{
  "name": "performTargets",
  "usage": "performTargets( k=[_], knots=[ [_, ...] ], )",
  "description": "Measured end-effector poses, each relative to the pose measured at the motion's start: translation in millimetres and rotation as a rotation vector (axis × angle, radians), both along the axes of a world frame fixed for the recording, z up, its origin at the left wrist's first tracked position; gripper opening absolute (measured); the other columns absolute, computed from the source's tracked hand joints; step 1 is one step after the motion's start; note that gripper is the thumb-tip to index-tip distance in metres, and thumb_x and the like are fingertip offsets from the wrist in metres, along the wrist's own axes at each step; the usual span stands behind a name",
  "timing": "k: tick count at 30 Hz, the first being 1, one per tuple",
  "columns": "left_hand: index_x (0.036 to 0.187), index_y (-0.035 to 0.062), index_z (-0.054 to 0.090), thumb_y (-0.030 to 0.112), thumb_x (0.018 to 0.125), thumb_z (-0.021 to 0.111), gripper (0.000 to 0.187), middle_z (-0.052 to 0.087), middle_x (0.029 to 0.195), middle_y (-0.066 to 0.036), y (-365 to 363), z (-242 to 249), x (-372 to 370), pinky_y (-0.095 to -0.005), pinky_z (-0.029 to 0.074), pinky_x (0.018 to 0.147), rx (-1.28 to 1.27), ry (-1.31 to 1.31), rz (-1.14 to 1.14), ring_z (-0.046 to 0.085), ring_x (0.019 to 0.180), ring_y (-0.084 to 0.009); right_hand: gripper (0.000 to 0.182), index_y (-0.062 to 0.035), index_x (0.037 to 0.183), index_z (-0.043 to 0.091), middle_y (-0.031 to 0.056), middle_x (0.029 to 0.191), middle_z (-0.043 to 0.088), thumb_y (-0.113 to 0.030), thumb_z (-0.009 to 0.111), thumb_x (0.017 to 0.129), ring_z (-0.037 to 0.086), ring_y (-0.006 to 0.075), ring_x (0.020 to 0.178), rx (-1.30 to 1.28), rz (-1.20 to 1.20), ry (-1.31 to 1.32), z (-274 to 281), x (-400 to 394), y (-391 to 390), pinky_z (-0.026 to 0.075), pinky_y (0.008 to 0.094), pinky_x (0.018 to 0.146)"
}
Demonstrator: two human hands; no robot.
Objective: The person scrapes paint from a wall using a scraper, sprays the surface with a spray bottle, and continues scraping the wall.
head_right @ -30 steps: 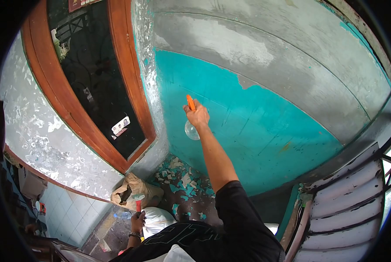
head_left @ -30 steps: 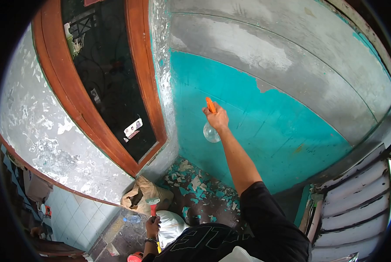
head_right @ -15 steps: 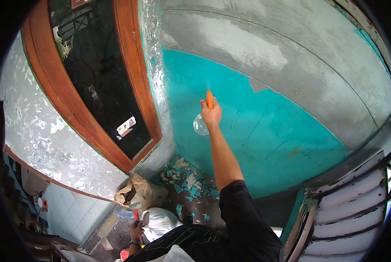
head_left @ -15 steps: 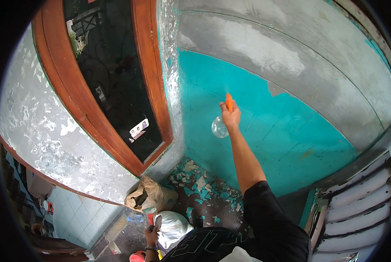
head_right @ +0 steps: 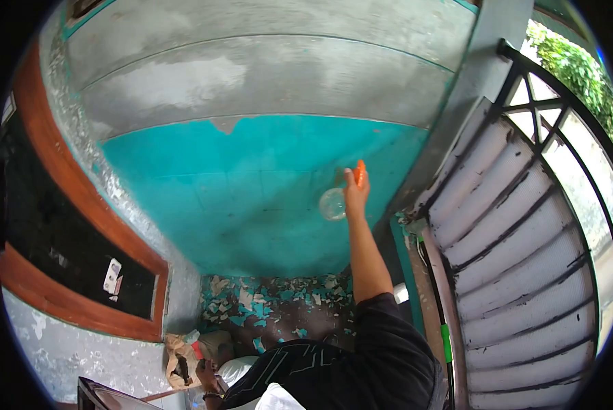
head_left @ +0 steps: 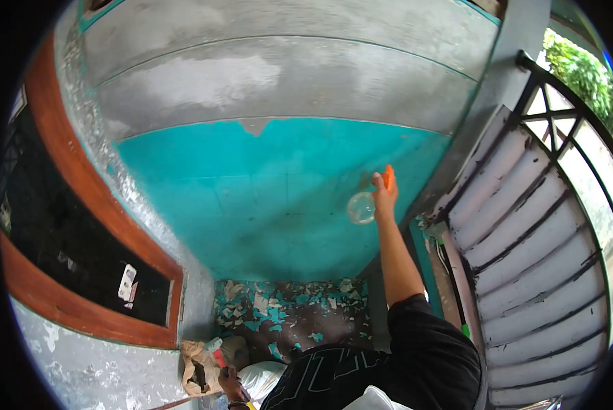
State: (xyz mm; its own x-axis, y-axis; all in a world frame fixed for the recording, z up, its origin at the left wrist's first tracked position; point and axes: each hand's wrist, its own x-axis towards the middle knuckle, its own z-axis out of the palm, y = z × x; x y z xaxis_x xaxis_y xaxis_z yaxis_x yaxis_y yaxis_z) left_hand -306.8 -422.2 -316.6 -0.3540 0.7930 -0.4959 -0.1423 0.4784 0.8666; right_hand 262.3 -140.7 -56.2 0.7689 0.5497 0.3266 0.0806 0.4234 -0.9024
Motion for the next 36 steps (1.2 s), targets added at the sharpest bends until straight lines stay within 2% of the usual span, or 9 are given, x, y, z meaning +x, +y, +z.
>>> performTargets(
  k=[4,12,16,19,21,23,27,34,36],
  knots=[
    [0.075,0.0128,0.051,0.021,0.092,0.059,0.020,0.050,0.058,0.003,33,-9,16,-0.0220,0.029,0.035,0.041,0.123,-0.067,0.043,0.041,-0.0057,0.051,-0.0067,0.135,0.051,0.0002,0.086,0.059,-0.023,0.066,0.089,0.054,0.0093,0.076,-0.186,-0.132,0.027,24,67,-44,0.041,0.0246,0.062],
    [0.086,0.0082,0.057,0.024,0.092,0.061,0.017,0.057,0.065,-0.001,58,64,119,-0.0217,0.035,0.037,0.076,0.092,-0.225,0.048,0.044,-0.0078,0.026,-0.0045,0.100,0.058,-0.0014,0.079,0.052,-0.022,0.070,0.085,0.049,0.0083,0.071,-0.052,-0.206,-0.074,34,133,-74,0.041,0.0237,0.064],
    [0.079,0.0073,0.058,0.022,0.093,0.060,0.020,0.054,0.062,0.001,61,67,166,-0.0229,0.035,0.039,0.082,0.051,-0.323,0.046,0.044,-0.0065,0.045,-0.0050,0.129,0.056,-0.0010,0.081,0.055,-0.020,0.067,0.087,0.049,0.0077,0.067,-0.129,-0.151,-0.175,16,143,-83,0.040,0.0228,0.058],
    [0.077,0.0075,0.058,0.021,0.092,0.060,0.021,0.052,0.060,0.003,60,66,191,-0.0236,0.034,0.039,0.129,0.059,-0.385,0.044,0.044,-0.0056,0.045,-0.0047,0.129,0.057,-0.0016,0.080,0.053,-0.019,0.068,0.087,0.048,0.0078,0.068,-0.296,-0.042,-0.139,-14,139,-88,0.041,0.0240,0.061],
    [0.076,0.0077,0.057,0.021,0.092,0.061,0.021,0.050,0.059,0.003,67,83,214,-0.0237,0.034,0.039,0.152,0.087,-0.399,0.043,0.044,-0.0052,0.024,-0.0034,0.094,0.061,0.0007,0.078,0.054,-0.023,0.072,0.084,0.050,0.0099,0.072,-0.260,-0.038,-0.113,-30,136,-89,0.042,0.0267,0.070],
    [0.075,0.0081,0.056,0.021,0.092,0.063,0.022,0.048,0.058,0.004,73,103,231,-0.0228,0.033,0.040,0.250,0.266,-0.469,0.041,0.044,-0.0045,0.025,-0.0037,0.093,0.061,0.0013,0.078,0.054,-0.024,0.072,0.084,0.050,0.0100,0.072,-0.233,0.006,-0.131,-36,126,-88,0.042,0.0274,0.070],
    [0.075,0.0076,0.057,0.023,0.091,0.064,0.023,0.047,0.058,0.005,98,115,252,-0.0224,0.033,0.040,0.212,0.212,-0.466,0.040,0.045,-0.0038,0.023,-0.0051,0.101,0.062,-0.0019,0.078,0.050,-0.023,0.069,0.088,0.047,0.0075,0.071,-0.338,0.250,-0.209,-29,96,-90,0.040,0.0249,0.066],
    [0.087,0.0041,0.060,0.026,0.091,0.064,0.023,0.058,0.066,-0.001,160,108,258,-0.0225,0.037,0.042,0.234,0.063,-0.636,0.046,0.047,-0.0051,0.022,-0.0059,0.093,0.060,-0.0005,0.078,0.053,-0.026,0.069,0.088,0.050,0.0081,0.073,-0.177,0.166,-0.091,-29,59,-73,0.041,0.0259,0.068],
    [0.087,0.0040,0.060,0.027,0.091,0.064,0.024,0.057,0.065,-0.001,177,115,256,-0.0224,0.036,0.041,0.230,0.053,-0.704,0.046,0.046,-0.0051,0.022,-0.0057,0.094,0.060,-0.0005,0.078,0.055,-0.025,0.069,0.088,0.051,0.0086,0.073,-0.229,0.248,-0.420,-38,46,-72,0.042,0.0260,0.069]
  ],
)
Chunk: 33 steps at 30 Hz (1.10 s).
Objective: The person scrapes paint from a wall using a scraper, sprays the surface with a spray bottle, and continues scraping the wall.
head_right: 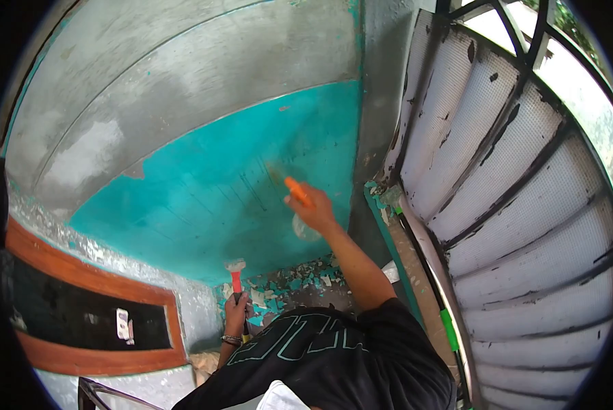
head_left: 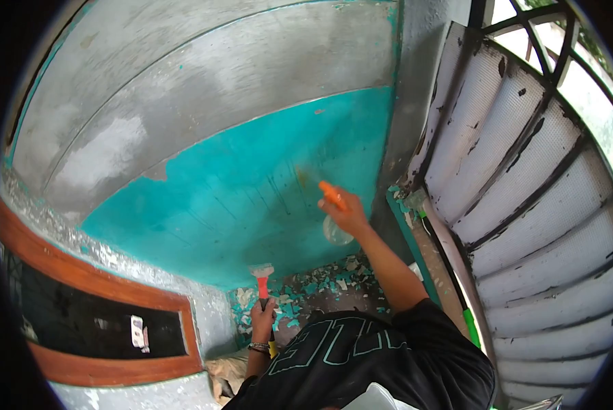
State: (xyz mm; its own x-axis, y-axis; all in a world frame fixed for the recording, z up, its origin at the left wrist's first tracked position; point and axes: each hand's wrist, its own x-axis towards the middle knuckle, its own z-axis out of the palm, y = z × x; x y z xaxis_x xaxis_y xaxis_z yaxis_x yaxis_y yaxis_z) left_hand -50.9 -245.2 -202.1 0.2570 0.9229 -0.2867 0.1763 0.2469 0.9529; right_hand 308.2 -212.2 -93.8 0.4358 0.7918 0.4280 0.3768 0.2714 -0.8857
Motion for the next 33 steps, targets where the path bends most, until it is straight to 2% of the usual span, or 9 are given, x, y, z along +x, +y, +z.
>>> performTargets(
  k=[6,9,13,15,19,21,22,26,33],
  knots=[
    [0.088,0.0039,0.060,0.030,0.091,0.065,0.027,0.054,0.059,0.000,58,8,-6,-0.0216,0.035,0.041,0.036,0.080,-0.181,0.045,0.046,-0.0047,0.022,-0.0052,0.097,0.060,0.0003,0.080,0.058,-0.022,0.069,0.087,0.054,0.0101,0.073,0.021,-0.229,0.294,-1,-21,6,0.045,0.0267,0.070],
    [0.089,0.0042,0.061,0.029,0.091,0.065,0.026,0.057,0.063,0.000,82,5,-10,-0.0211,0.035,0.042,0.014,0.065,-0.284,0.046,0.048,-0.0043,0.027,-0.0051,0.096,0.060,0.0066,0.085,0.063,-0.029,0.070,0.086,0.061,0.0164,0.079,-0.065,-0.153,0.031,4,-36,-5,0.047,0.0322,0.072],
    [0.092,0.0044,0.061,0.028,0.091,0.065,0.024,0.062,0.074,-0.001,102,6,-2,-0.0200,0.036,0.044,-0.075,0.077,-0.409,0.049,0.054,-0.0040,0.027,-0.0042,0.095,0.058,0.0064,0.084,0.062,-0.028,0.069,0.088,0.059,0.0138,0.076,-0.085,-0.322,0.019,7,-52,-12,0.047,0.0295,0.069],
    [0.094,0.0044,0.060,0.027,0.091,0.064,0.023,0.061,0.074,0.000,109,1,-2,-0.0199,0.036,0.045,-0.038,0.011,-0.451,0.050,0.054,-0.0041,0.025,-0.0042,0.092,0.057,0.0063,0.083,0.061,-0.026,0.069,0.087,0.059,0.0122,0.074,0.070,-0.461,0.270,10,-40,-13,0.046,0.0272,0.068],
    [0.094,0.0038,0.060,0.026,0.092,0.062,0.023,0.061,0.074,-0.001,113,-3,-5,-0.0195,0.036,0.044,-0.054,0.031,-0.478,0.050,0.054,-0.0042,0.022,-0.0040,0.099,0.061,0.0020,0.084,0.061,-0.023,0.067,0.089,0.056,0.0111,0.077,-0.057,-0.673,0.160,25,-28,-51,0.046,0.0263,0.072],
    [0.094,0.0032,0.060,0.026,0.093,0.061,0.023,0.061,0.074,-0.001,110,-6,-7,-0.0195,0.036,0.043,-0.048,0.059,-0.518,0.050,0.053,-0.0045,0.027,-0.0018,0.105,0.061,0.0050,0.085,0.064,-0.021,0.069,0.088,0.060,0.0117,0.079,0.160,-0.702,0.056,24,-27,-85,0.047,0.0258,0.072],
    [0.093,0.0031,0.060,0.026,0.093,0.061,0.023,0.061,0.074,-0.001,109,-10,-10,-0.0198,0.036,0.042,-0.072,0.050,-0.496,0.050,0.052,-0.0047,0.034,-0.0022,0.116,0.061,0.0064,0.093,0.067,-0.021,0.068,0.089,0.061,0.0117,0.085,0.154,-0.715,0.091,22,-27,-107,0.048,0.0258,0.077],
    [0.095,0.0022,0.058,0.024,0.094,0.060,0.022,0.059,0.073,-0.002,102,-26,-15,-0.0209,0.036,0.040,-0.122,0.061,-0.515,0.049,0.052,-0.0057,0.035,-0.0020,0.118,0.061,0.0084,0.102,0.068,-0.019,0.068,0.089,0.062,0.0124,0.090,0.088,-0.935,0.075,-1,-30,-214,0.049,0.0265,0.080],
    [0.093,0.0043,0.056,0.025,0.094,0.060,0.021,0.058,0.075,-0.002,88,-29,27,-0.0218,0.035,0.039,-0.180,0.100,-0.689,0.048,0.050,-0.0064,0.032,-0.0006,0.118,0.062,0.0058,0.099,0.068,-0.014,0.068,0.090,0.062,0.0116,0.090,0.158,-1.625,0.077,-32,-88,-411,0.049,0.0249,0.081]
  ],
)
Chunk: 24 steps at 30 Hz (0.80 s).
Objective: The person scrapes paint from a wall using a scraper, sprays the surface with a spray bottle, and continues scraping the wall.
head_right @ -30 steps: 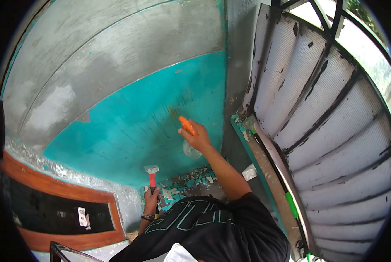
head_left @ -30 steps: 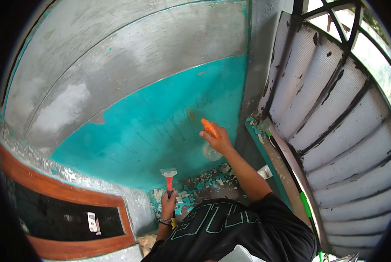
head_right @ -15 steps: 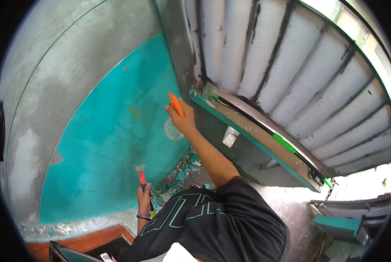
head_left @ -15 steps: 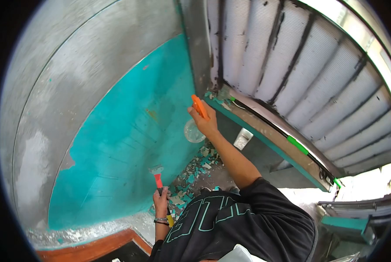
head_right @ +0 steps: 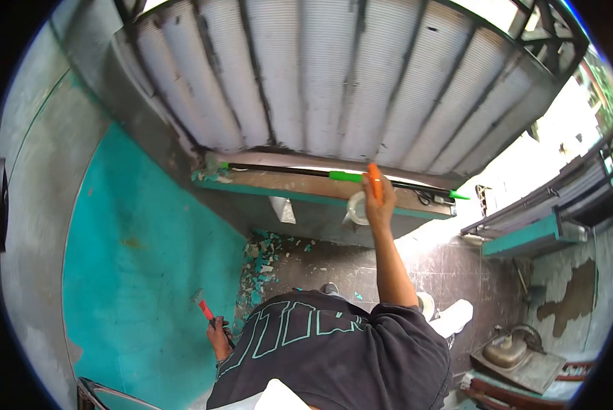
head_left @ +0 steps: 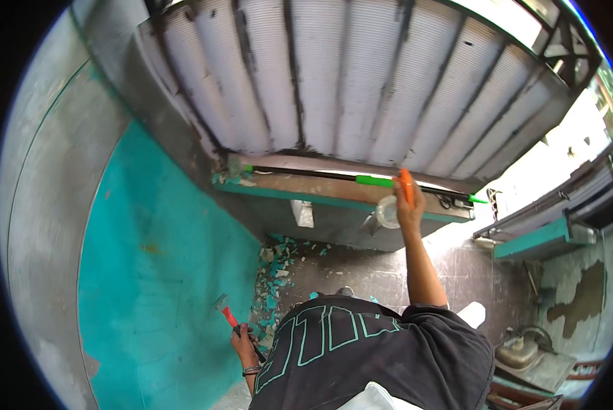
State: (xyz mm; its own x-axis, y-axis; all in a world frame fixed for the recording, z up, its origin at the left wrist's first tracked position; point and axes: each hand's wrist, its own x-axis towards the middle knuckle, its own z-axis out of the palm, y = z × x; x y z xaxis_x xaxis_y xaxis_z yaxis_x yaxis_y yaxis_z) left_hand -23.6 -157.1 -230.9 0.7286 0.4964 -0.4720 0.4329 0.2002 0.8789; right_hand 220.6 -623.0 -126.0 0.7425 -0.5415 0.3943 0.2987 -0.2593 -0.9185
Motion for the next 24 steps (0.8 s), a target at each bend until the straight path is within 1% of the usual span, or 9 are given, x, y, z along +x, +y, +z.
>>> performTargets(
  k=[8,11,13,14,16,18,20,22,24],
  knots=[
    [0.090,0.0050,0.057,0.026,0.093,0.061,0.022,0.058,0.077,-0.002,-37,26,70,-0.0226,0.037,0.041,0.077,-0.078,-0.180,0.049,0.050,-0.0068,0.029,-0.0013,0.114,0.064,0.0065,0.097,0.067,-0.019,0.068,0.090,0.061,0.0133,0.089,-0.226,-0.407,0.050,-17,-23,-139,0.048,0.0275,0.082],
    [0.090,0.0050,0.058,0.025,0.092,0.062,0.021,0.058,0.074,-0.001,-59,40,86,-0.0220,0.037,0.041,0.111,-0.113,-0.190,0.049,0.051,-0.0063,0.026,-0.0034,0.111,0.066,0.0116,0.100,0.067,-0.013,0.068,0.088,0.064,0.0225,0.093,-0.435,-0.551,-0.075,-39,-14,-170,0.049,0.0338,0.085],
    [0.090,0.0047,0.060,0.025,0.091,0.063,0.020,0.057,0.070,0.000,-73,50,87,-0.0214,0.036,0.042,0.103,-0.083,-0.221,0.049,0.050,-0.0057,0.028,-0.0025,0.117,0.065,0.0120,0.110,0.067,-0.008,0.063,0.089,0.064,0.0224,0.096,-0.590,-0.533,-0.151,-62,-10,-197,0.050,0.0346,0.087],
    [0.090,0.0044,0.060,0.024,0.091,0.064,0.020,0.057,0.069,0.001,-79,52,87,-0.0211,0.036,0.042,0.085,-0.075,-0.225,0.048,0.050,-0.0056,0.029,-0.0015,0.117,0.064,0.0120,0.113,0.066,-0.009,0.064,0.089,0.064,0.0241,0.098,-0.449,-0.429,-0.188,-75,-6,-208,0.049,0.0353,0.090],
    [0.090,0.0043,0.060,0.024,0.091,0.064,0.021,0.058,0.069,0.001,-87,45,85,-0.0208,0.036,0.042,0.066,-0.086,-0.205,0.048,0.049,-0.0054,0.038,-0.0016,0.125,0.059,0.0135,0.128,0.059,-0.019,0.064,0.091,0.058,0.0268,0.114,-0.612,-0.443,-0.056,-80,-9,-210,0.044,0.0356,0.098],
    [0.090,0.0045,0.060,0.025,0.091,0.065,0.021,0.059,0.070,0.001,-90,35,88,-0.0207,0.036,0.042,0.071,-0.122,-0.119,0.048,0.050,-0.0053,0.055,-0.0001,0.129,0.055,0.0184,0.140,0.047,-0.032,0.070,0.087,0.045,0.0326,0.128,-0.561,-0.206,-0.107,-76,-22,-201,0.035,0.0418,0.106],
    [0.094,0.0038,0.060,0.024,0.092,0.063,0.020,0.060,0.075,-0.001,-94,31,89,-0.0212,0.037,0.043,0.001,-0.122,-0.191,0.049,0.053,-0.0057,0.073,-0.0016,0.139,0.045,0.0144,0.141,0.048,-0.038,0.072,0.082,0.041,0.0306,0.130,-0.562,-0.103,-0.181,-49,-34,-173,0.031,0.0421,0.106],
    [0.094,0.0037,0.060,0.025,0.092,0.063,0.021,0.060,0.075,-0.001,-99,35,89,-0.0211,0.037,0.044,-0.008,-0.125,-0.139,0.049,0.054,-0.0056,0.089,-0.0032,0.146,0.033,0.0170,0.145,0.042,-0.046,0.073,0.080,0.037,0.0318,0.133,-0.509,-0.142,0.030,-97,-42,-199,0.026,0.0444,0.111],
    [0.095,0.0035,0.060,0.026,0.092,0.063,0.022,0.060,0.075,-0.002,-102,40,90,-0.0209,0.038,0.044,-0.010,-0.125,-0.109,0.049,0.055,-0.0055,0.097,-0.0050,0.151,0.022,0.0196,0.151,0.030,-0.050,0.072,0.080,0.030,0.0328,0.138,-0.372,-0.292,0.027,-134,-52,-199,0.021,0.0467,0.115]
  ],
)
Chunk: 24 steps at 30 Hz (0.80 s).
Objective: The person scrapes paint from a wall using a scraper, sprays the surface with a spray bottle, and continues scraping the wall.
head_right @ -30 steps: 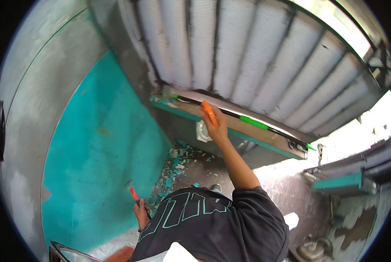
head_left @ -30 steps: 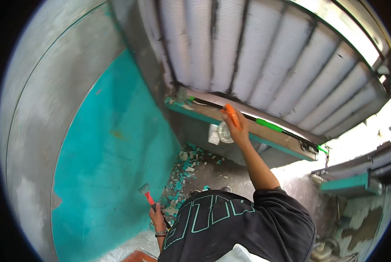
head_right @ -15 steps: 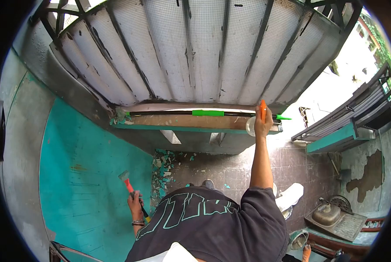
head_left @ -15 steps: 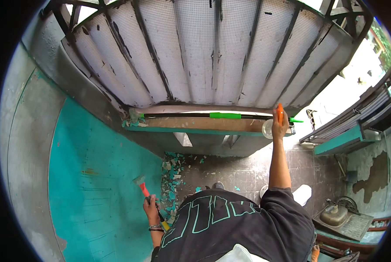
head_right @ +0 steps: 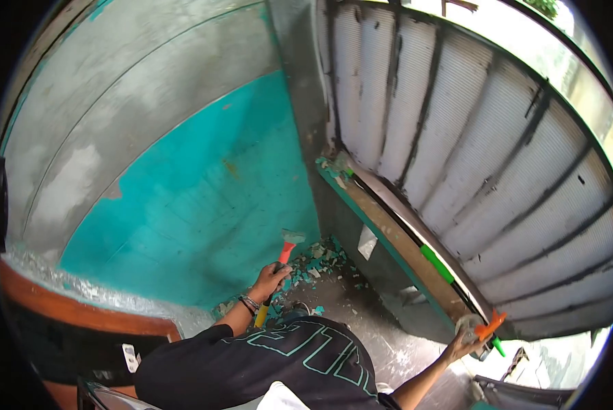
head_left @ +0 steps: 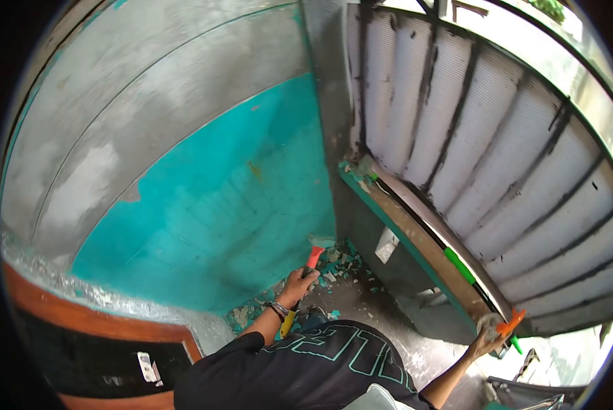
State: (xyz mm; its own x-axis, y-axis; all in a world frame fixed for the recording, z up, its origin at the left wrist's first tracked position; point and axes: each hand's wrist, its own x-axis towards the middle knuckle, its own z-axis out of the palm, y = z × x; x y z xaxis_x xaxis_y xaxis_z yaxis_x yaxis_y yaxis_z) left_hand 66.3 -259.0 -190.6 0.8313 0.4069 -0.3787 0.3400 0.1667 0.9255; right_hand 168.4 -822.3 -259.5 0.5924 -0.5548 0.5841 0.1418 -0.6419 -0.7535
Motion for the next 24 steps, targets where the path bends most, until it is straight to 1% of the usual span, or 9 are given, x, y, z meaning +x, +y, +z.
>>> performTargets(
  k=[3,8,12,14,15,17,19,22,24],
  knots=[
    [0.095,0.0040,0.060,0.030,0.093,0.063,0.027,0.060,0.076,-0.001,0,2,-1,-0.0210,0.038,0.045,0.020,0.018,-0.016,0.049,0.056,-0.0050,0.098,-0.0037,0.151,0.017,0.0225,0.155,0.019,-0.047,0.071,0.082,0.020,0.0342,0.143,-0.022,0.008,0.112,-18,-9,-4,0.015,0.0475,0.118],
    [0.093,0.0039,0.058,0.035,0.096,0.058,0.031,0.058,0.073,0.000,3,14,3,-0.0216,0.037,0.045,0.044,-0.110,0.064,0.048,0.054,-0.0058,0.074,0.0034,0.144,0.031,0.0286,0.139,0.039,-0.039,0.062,0.092,0.045,0.0355,0.125,0.011,-0.226,0.061,-13,-39,31,0.038,0.0441,0.104],
    [0.100,0.0027,0.055,0.034,0.100,0.050,0.032,0.054,0.068,0.000,10,39,18,-0.0219,0.035,0.043,-0.022,-0.310,0.199,0.046,0.050,-0.0064,0.050,0.0014,0.137,0.041,0.0175,0.121,0.053,-0.023,0.057,0.095,0.055,0.0257,0.100,0.216,0.309,0.331,13,-78,128,0.046,0.0354,0.087],
    [0.099,0.0032,0.052,0.034,0.101,0.047,0.031,0.052,0.067,-0.001,12,52,35,-0.0222,0.036,0.044,0.022,-0.387,0.218,0.048,0.052,-0.0072,0.044,-0.0011,0.134,0.045,0.0145,0.116,0.056,-0.016,0.056,0.094,0.056,0.0232,0.099,0.418,0.711,0.481,13,-68,180,0.047,0.0344,0.086],
    [0.098,0.0030,0.051,0.033,0.101,0.047,0.031,0.051,0.066,-0.001,15,59,49,-0.0223,0.037,0.045,0.039,-0.425,0.229,0.048,0.052,-0.0075,0.042,-0.0012,0.132,0.047,0.0141,0.117,0.057,-0.013,0.056,0.093,0.056,0.0223,0.102,0.435,0.946,0.638,50,-56,215,0.046,0.0333,0.088],
    [0.096,0.0031,0.051,0.031,0.101,0.047,0.029,0.052,0.067,-0.001,16,87,74,-0.0228,0.038,0.045,0.087,-0.446,0.179,0.048,0.052,-0.0076,0.052,-0.0001,0.138,0.042,0.0140,0.125,0.054,-0.017,0.059,0.092,0.057,0.0216,0.104,0.306,1.310,0.672,71,-25,276,0.045,0.0320,0.091],
    [0.095,0.0033,0.050,0.029,0.101,0.047,0.027,0.053,0.068,-0.002,21,112,83,-0.0232,0.039,0.046,0.135,-0.467,0.109,0.049,0.052,-0.0077,0.059,-0.0005,0.143,0.035,0.0151,0.129,0.053,-0.022,0.059,0.094,0.056,0.0227,0.107,0.430,1.469,0.510,110,-2,342,0.044,0.0344,0.093],
    [0.093,0.0016,0.050,0.024,0.096,0.056,0.024,0.056,0.067,-0.005,38,131,89,-0.0275,0.043,0.049,0.448,-0.366,-0.122,0.055,0.054,-0.0119,0.057,0.0005,0.144,0.034,0.0145,0.130,0.052,-0.024,0.054,0.097,0.055,0.0211,0.108,0.529,1.527,0.385,149,36,426,0.043,0.0328,0.093],
    [0.100,-0.0006,0.049,0.023,0.091,0.061,0.028,0.059,0.072,-0.011,50,126,78,-0.0341,0.047,0.057,1.074,-0.454,-0.171,0.061,0.063,-0.0195,0.049,-0.0002,0.139,0.040,0.0127,0.119,0.057,-0.029,0.048,0.100,0.055,0.0189,0.111,0.593,1.561,0.506,181,44,474,0.043,0.0334,0.095]
  ],
)
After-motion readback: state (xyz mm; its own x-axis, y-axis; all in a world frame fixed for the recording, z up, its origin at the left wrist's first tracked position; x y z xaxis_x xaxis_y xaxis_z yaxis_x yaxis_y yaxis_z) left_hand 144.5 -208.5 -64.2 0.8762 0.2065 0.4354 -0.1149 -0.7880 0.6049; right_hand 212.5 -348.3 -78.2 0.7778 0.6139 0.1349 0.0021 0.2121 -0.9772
